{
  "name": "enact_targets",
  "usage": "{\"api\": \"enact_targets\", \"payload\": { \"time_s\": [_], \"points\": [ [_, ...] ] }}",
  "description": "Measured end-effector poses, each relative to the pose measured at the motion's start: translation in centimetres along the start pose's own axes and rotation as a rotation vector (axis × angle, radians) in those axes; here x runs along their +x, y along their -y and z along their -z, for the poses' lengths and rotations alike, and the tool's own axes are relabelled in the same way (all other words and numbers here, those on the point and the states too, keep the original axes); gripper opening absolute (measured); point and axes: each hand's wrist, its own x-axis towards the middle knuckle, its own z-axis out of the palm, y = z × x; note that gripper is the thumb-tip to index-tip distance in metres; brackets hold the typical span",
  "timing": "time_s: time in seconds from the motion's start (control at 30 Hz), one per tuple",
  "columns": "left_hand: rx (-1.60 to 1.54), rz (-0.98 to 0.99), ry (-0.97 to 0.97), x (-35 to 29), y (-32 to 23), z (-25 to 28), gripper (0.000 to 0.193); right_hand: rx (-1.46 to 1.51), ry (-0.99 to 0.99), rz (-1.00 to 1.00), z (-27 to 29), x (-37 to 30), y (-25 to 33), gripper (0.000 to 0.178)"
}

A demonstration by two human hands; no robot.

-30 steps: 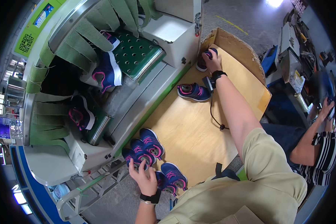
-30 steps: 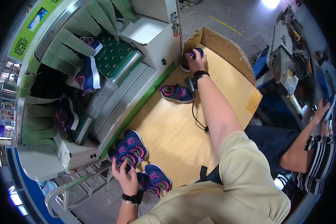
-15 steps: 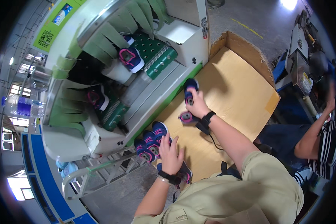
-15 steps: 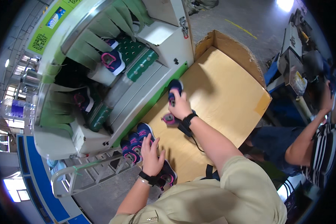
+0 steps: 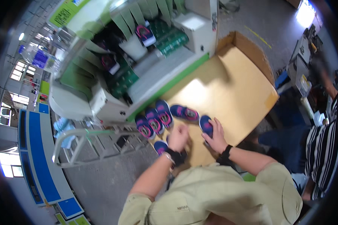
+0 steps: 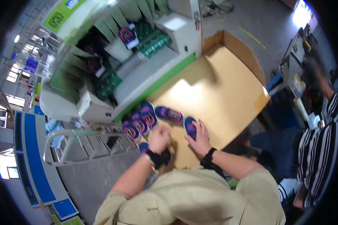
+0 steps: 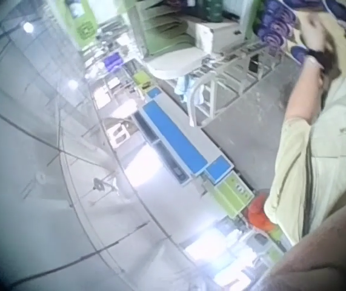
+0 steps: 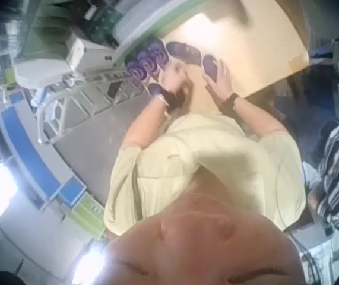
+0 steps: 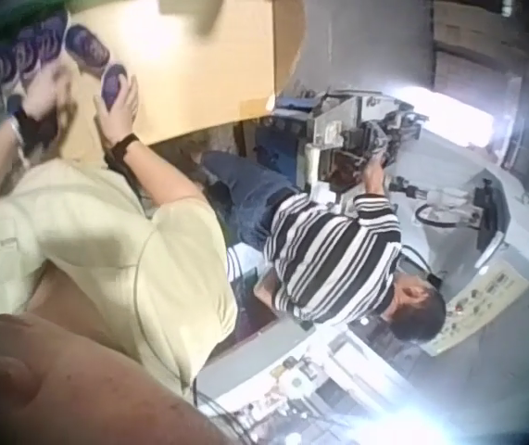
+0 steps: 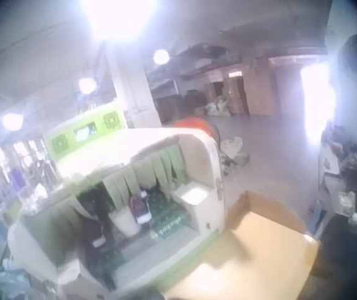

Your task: Sorting shoe uppers and placing them into a conveyor-fed machine during manufacturing.

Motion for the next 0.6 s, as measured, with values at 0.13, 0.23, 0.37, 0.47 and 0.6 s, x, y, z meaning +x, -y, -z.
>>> {"api": "enact_targets", "payload": {
  "time_s": [0.13,0.23,0.37,0.47,0.6],
  "points": [
    [0.011,-0.198,-0.525,5.3,-0.1,0.9,0.069,0.192,-0.035,-0.011,-2.3,-1.1,0.2,0.095],
    [-0.080,0.129,-0.432,9.0,1.0,-2.4,0.110,0.103,0.026,-0.009,-2.8,-0.8,0.9,0.094],
    [0.044,0.047,-0.517,8.9,0.4,-5.7,0.104,0.308,0.013,0.008,-0.5,-0.8,-1.2,0.078],
    [0.010,-0.276,-0.363,9.2,2.7,-4.8,0.075,0.400,-0.016,-0.039,1.6,-2.1,-2.2,0.072],
    [-0.087,-0.477,-0.063,7.0,6.3,-4.0,0.082,0.253,0.018,0.009,1.5,-2.0,-3.0,0.078]
  ]
}}
